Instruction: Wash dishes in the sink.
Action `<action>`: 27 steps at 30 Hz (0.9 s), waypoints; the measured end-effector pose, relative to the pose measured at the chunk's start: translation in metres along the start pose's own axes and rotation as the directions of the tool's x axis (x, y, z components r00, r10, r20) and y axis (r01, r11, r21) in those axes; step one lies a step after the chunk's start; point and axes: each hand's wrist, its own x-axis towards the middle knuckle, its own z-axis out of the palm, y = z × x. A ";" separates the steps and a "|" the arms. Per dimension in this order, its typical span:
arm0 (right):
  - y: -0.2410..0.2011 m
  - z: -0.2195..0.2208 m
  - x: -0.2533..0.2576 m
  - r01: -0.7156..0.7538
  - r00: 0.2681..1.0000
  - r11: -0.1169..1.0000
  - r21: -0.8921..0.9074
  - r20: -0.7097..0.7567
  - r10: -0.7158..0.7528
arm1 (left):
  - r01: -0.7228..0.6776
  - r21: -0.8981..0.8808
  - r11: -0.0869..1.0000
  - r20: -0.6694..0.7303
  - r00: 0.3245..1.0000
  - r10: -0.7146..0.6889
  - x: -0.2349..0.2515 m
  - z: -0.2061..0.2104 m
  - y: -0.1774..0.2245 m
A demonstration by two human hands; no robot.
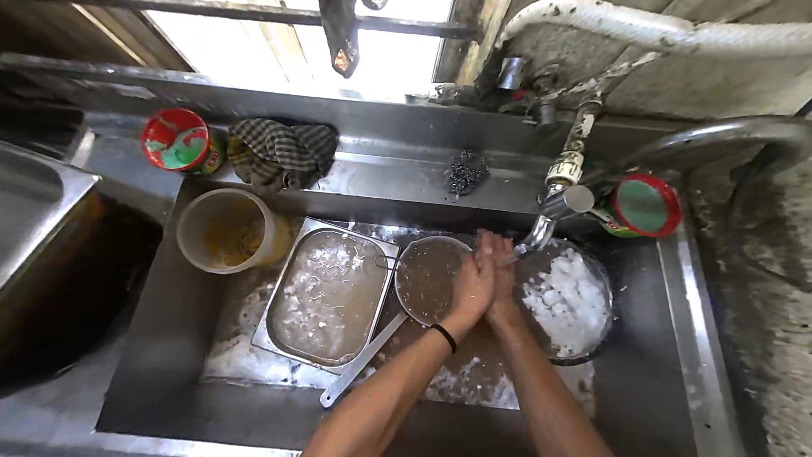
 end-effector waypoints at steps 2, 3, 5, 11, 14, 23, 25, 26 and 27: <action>0.001 -0.018 -0.003 0.039 0.996 0.994 -0.100 0.079 -0.031 | -0.065 0.097 0.993 0.038 0.997 0.062 -0.003 -0.008 0.011; 0.002 -0.025 -0.009 0.008 0.991 0.988 -0.156 0.132 0.013 | -0.109 0.179 0.978 0.054 0.993 0.101 -0.003 -0.011 0.017; 0.001 -0.032 -0.024 -0.033 0.974 0.948 -0.316 0.204 0.101 | -0.233 0.384 0.893 0.086 0.972 0.217 -0.002 -0.015 0.021; 0.014 -0.044 -0.044 0.017 0.993 0.944 -0.330 0.114 0.022 | -0.354 0.315 0.881 0.014 0.930 0.369 0.002 -0.016 0.054; -0.001 -0.044 -0.039 0.124 0.980 0.963 -0.241 0.180 -0.081 | -0.476 0.255 0.842 -0.132 0.845 0.518 0.011 -0.004 0.099; -0.041 -0.065 0.005 0.102 0.994 0.951 -0.290 0.074 -0.084 | -0.509 0.473 0.719 0.026 0.824 0.566 -0.011 0.001 0.147; -0.001 -0.077 0.031 0.051 0.969 0.949 -0.312 -0.215 -0.123 | -0.517 0.429 0.740 0.053 0.833 0.551 -0.033 -0.007 0.145; 0.015 -0.096 0.046 0.002 0.947 0.942 -0.336 -0.300 -0.109 | -0.556 0.441 0.704 0.058 0.801 0.595 -0.039 -0.010 0.144; 0.031 -0.116 0.059 -0.052 0.929 0.922 -0.385 -0.357 -0.096 | -0.608 0.473 0.638 0.059 0.744 0.666 -0.039 -0.010 0.142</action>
